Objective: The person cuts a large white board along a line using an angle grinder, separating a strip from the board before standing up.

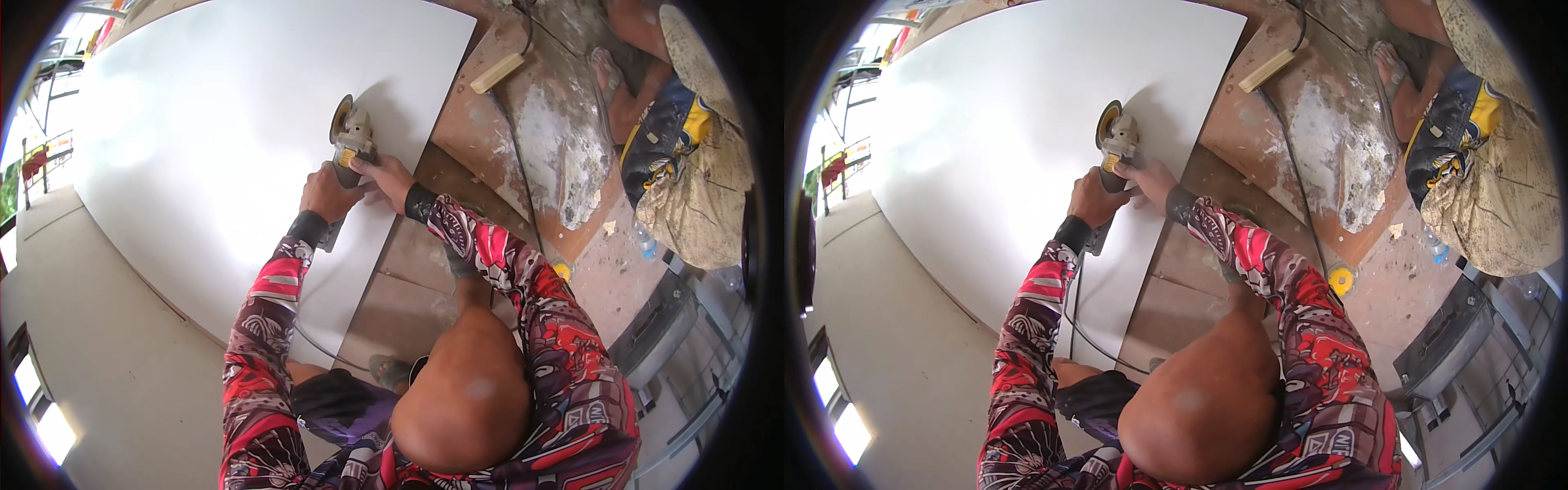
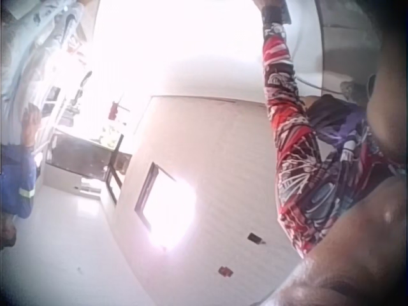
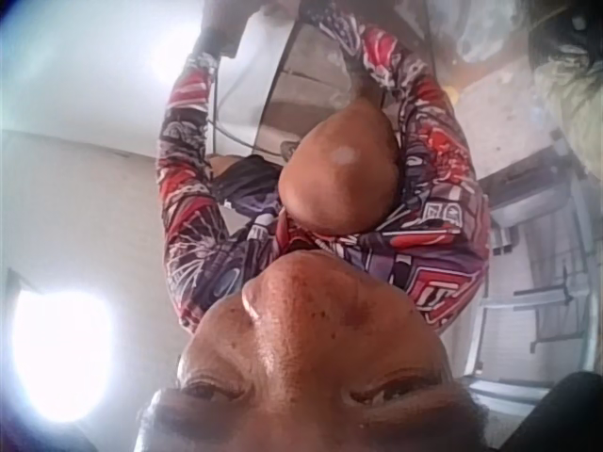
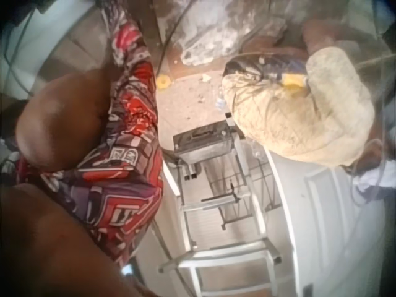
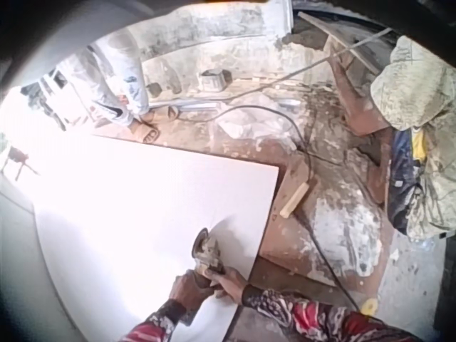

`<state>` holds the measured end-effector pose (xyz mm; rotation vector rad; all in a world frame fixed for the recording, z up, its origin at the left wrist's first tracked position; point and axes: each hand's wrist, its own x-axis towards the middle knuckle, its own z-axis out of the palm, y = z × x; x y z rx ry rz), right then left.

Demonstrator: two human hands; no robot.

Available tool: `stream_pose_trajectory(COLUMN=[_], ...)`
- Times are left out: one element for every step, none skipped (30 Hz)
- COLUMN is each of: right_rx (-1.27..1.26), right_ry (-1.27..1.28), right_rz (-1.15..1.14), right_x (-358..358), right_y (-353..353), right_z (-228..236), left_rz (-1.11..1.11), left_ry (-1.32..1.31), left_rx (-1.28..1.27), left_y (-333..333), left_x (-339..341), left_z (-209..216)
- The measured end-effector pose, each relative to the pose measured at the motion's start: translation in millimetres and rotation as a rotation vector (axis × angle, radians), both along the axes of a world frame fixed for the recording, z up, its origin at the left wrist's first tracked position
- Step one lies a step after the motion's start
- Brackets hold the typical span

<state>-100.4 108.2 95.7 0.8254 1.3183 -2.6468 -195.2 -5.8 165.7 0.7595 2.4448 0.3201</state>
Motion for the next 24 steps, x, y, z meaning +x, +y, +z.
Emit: stream_pose_trajectory(right_rx=[-0.01, -0.014, -0.034, -0.054, -0.055, -0.052, -0.049, -0.05, -0.043, -0.037, -0.038, -0.018, 0.003, 0.002, 0.005, 0.007, 0.002, -0.006, -0.014, -0.017, -0.018, -0.019, -0.022, -0.02], right_ry=[0.0, -0.001, -0.004, -0.007, -0.006, -0.009, -0.011, -0.01, -0.023, -0.035, -0.035, -0.027, -0.019, -0.02, -0.017, -0.013, -0.017, -0.017, -0.018, -0.017, -0.015, -0.013, -0.014, -0.016], right_rz=[0.001, 0.005, 0.02, 0.035, 0.035, 0.031, 0.027, 0.026, 0.021, 0.016, 0.014, -0.011, -0.037, -0.04, -0.029, -0.018, -0.018, -0.014, -0.009, -0.009, -0.017, -0.025, -0.024, -0.028], right_x=[-1, -1, -1, -1, -1, -1, -1, -2, -2, -2, -4, -5, -7, -8, -9, -9, -9, -9, -10, -12, -11, -11, -10, -12], right_y=[-1, -1, 0, 1, 1, 2, 3, 5, 8, 11, 14, 18, 21, 25, 28, 30, 32, 33, 35, 37, 38, 39, 41, 43], right_z=[0, -1, -1, -1, -1, 0, 1, 2, 3, 5, 6, 4, 3, 1, 1, 1, 1, 2, 4, 6, 6, 6, 6, 7], left_rz=[0.003, 0.006, 0.006, 0.01, 0.014, 0.013, 0.005, -0.003, -0.004, -0.013, -0.023, -0.025, -0.03, -0.034, -0.035, -0.031, -0.027, -0.027, -0.019, -0.011, -0.01, -0.014, -0.018, -0.019], left_ry=[-0.005, -0.01, -0.009, -0.008, -0.007, -0.007, -0.004, -0.002, -0.003, 0.001, 0.005, 0.004, 0.014, 0.024, 0.021, 0.019, 0.017, 0.018, 0.005, -0.007, -0.008, -0.004, 0.0, 0.002], left_rx=[-0.004, -0.007, -0.009, -0.006, -0.004, -0.005, 0.008, 0.021, 0.02, 0.017, 0.013, 0.013, 0.008, 0.003, -0.002, -0.01, -0.017, -0.02, -0.029, -0.038, -0.041, -0.037, -0.032, -0.033], left_y=[-1, -2, -2, -2, -1, 0, 1, 3, 6, 10, 14, 19, 23, 27, 30, 32, 35, 37, 40, 42, 44, 46, 48, 50], left_x=[0, 0, -1, -1, -2, -2, -2, -3, -4, -5, -7, -9, -10, -12, -12, -11, -11, -12, -13, -14, -14, -13, -12, -14], left_z=[0, 0, -1, -3, -4, -4, -4, -3, -2, 0, 2, 2, 1, 1, 3, 5, 7, 9, 11, 13, 14, 14, 15, 15])
